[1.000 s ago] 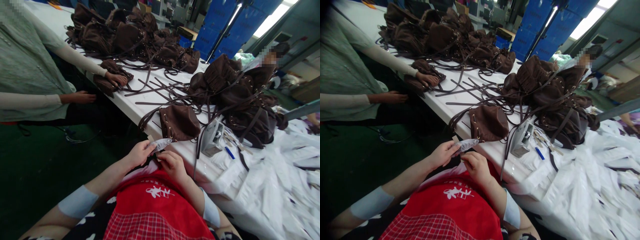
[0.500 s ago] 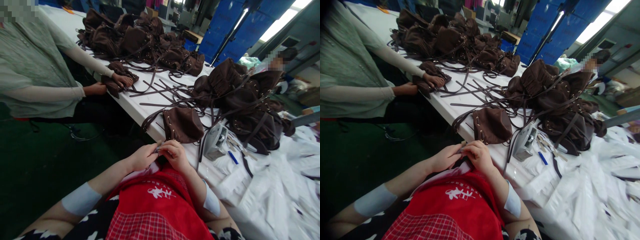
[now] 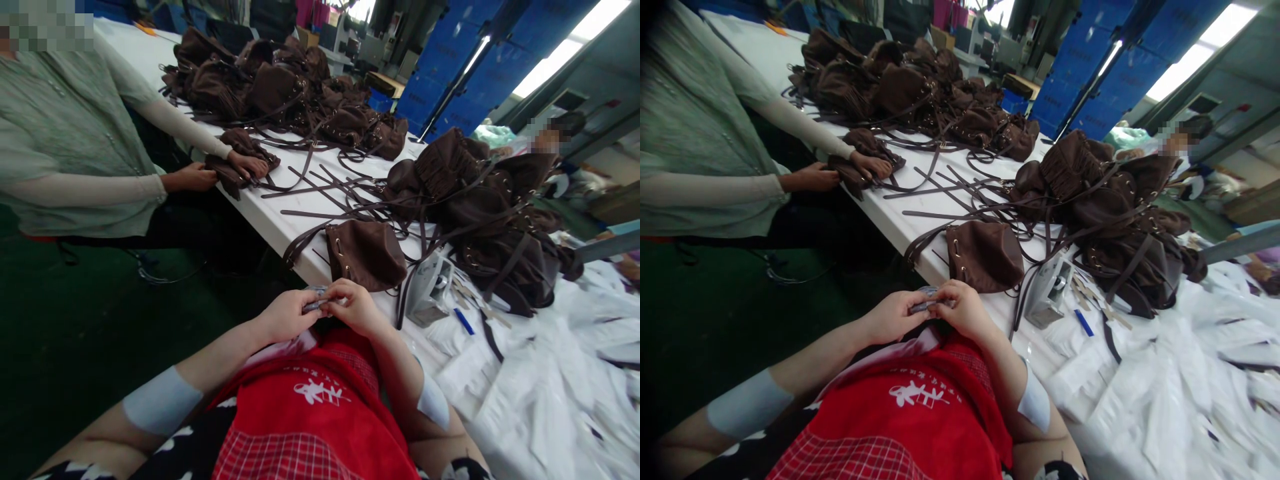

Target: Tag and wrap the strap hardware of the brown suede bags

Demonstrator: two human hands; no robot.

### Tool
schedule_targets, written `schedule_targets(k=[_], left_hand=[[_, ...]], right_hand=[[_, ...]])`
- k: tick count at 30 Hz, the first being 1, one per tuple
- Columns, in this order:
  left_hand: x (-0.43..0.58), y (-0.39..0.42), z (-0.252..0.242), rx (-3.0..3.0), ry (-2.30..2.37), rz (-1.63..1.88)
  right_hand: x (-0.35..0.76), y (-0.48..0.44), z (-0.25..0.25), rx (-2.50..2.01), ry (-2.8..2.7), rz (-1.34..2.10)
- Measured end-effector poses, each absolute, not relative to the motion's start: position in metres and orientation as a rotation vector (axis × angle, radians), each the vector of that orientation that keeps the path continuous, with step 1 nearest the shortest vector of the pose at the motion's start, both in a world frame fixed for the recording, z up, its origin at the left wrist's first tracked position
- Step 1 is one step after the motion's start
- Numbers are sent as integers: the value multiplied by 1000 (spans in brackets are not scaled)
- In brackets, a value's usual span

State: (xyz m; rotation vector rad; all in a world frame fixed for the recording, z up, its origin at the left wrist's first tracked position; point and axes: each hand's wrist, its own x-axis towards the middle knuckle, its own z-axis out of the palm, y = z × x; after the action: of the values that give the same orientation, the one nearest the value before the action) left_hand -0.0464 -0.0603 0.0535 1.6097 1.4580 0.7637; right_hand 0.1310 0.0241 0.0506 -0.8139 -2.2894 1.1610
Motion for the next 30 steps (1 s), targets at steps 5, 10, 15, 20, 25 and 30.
schedule_targets(k=[5, 10, 15, 20, 25, 30], left_hand=[[-49, -56, 51, 1631, 1416, 706], [-50, -51, 47, 1600, 1356, 694], [-47, -45, 41, 1440, 1360, 746], [-48, -46, 36, 1187, 1300, 779], [-47, -45, 38, 1054, 1215, 810], [-46, -44, 44, 1052, 1177, 787]], right_hand=[[132, 28, 54, -732, -2433, 1058], [131, 28, 62, -671, -2688, 868], [134, 16, 72, -604, -2926, 213], [148, 5, 54, -499, -2845, 86], [154, -7, 36, -591, -2705, 193], [172, -14, 39, -796, -2344, 396]])
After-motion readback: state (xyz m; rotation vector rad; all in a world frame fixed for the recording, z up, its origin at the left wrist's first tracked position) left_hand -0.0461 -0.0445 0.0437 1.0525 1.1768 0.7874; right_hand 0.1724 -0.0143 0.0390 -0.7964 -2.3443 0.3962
